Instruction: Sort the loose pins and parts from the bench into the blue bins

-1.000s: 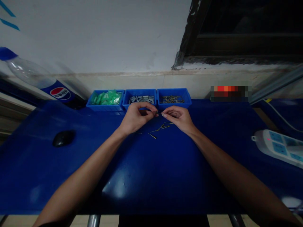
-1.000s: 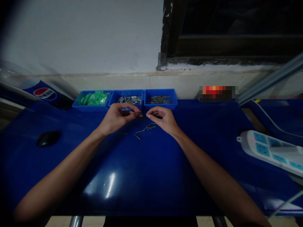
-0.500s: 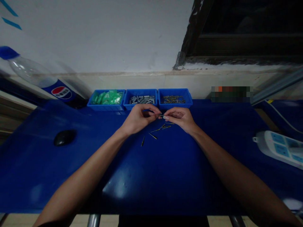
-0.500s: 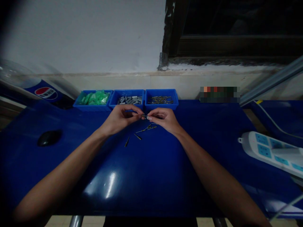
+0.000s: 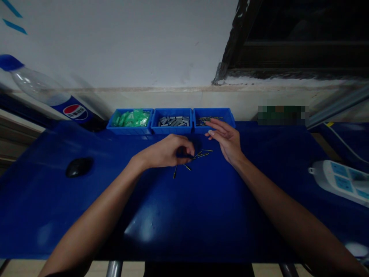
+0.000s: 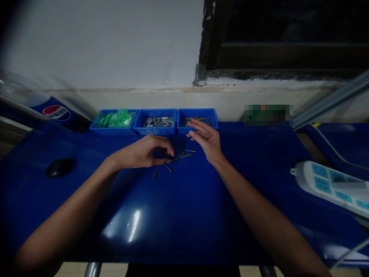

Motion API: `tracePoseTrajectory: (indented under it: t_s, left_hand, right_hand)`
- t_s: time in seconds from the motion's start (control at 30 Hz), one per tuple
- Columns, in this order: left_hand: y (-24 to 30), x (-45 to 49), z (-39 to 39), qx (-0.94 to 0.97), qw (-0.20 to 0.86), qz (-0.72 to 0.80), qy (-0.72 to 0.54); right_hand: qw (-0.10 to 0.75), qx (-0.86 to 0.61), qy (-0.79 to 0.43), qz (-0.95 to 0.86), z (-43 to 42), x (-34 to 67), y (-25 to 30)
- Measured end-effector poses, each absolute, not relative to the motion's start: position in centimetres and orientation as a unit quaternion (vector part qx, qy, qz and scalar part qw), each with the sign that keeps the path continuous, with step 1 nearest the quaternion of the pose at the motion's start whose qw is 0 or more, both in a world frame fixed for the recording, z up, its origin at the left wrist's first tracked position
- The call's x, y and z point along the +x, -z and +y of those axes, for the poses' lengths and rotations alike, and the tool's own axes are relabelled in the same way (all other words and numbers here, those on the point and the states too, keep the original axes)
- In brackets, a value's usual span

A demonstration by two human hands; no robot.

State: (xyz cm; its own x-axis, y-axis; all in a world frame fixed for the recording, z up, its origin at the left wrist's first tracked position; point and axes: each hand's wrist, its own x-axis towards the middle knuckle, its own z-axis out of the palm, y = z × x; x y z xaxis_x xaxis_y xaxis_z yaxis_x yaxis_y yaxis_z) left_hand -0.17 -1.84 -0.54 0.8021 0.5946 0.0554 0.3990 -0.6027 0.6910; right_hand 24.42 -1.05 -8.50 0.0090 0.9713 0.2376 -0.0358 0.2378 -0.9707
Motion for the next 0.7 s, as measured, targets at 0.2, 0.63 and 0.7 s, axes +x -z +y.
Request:
tracePoseTrajectory:
  t_s: [0.2, 0.63, 0.7]
  left_hand:
    - [0.6, -0.7, -2.2, 0.898, 0.35, 0.262, -0.039]
    - [1.8, 0.1, -2.2, 0.908, 0.311, 0.282, -0.02]
    - [1.8, 0.1, -2.2, 0.91, 0.303, 0.282, -0.036]
  right_hand:
    - [0.573, -0.409, -0.463, -0.539, -1.2, 24.4, 8.3]
    - [0.561, -0.409, -0.47, -0.545, -1.3, 24.4, 7.9]
    - [0.559, -0.412, -0.47, -0.545, -1.3, 24.5, 8.0]
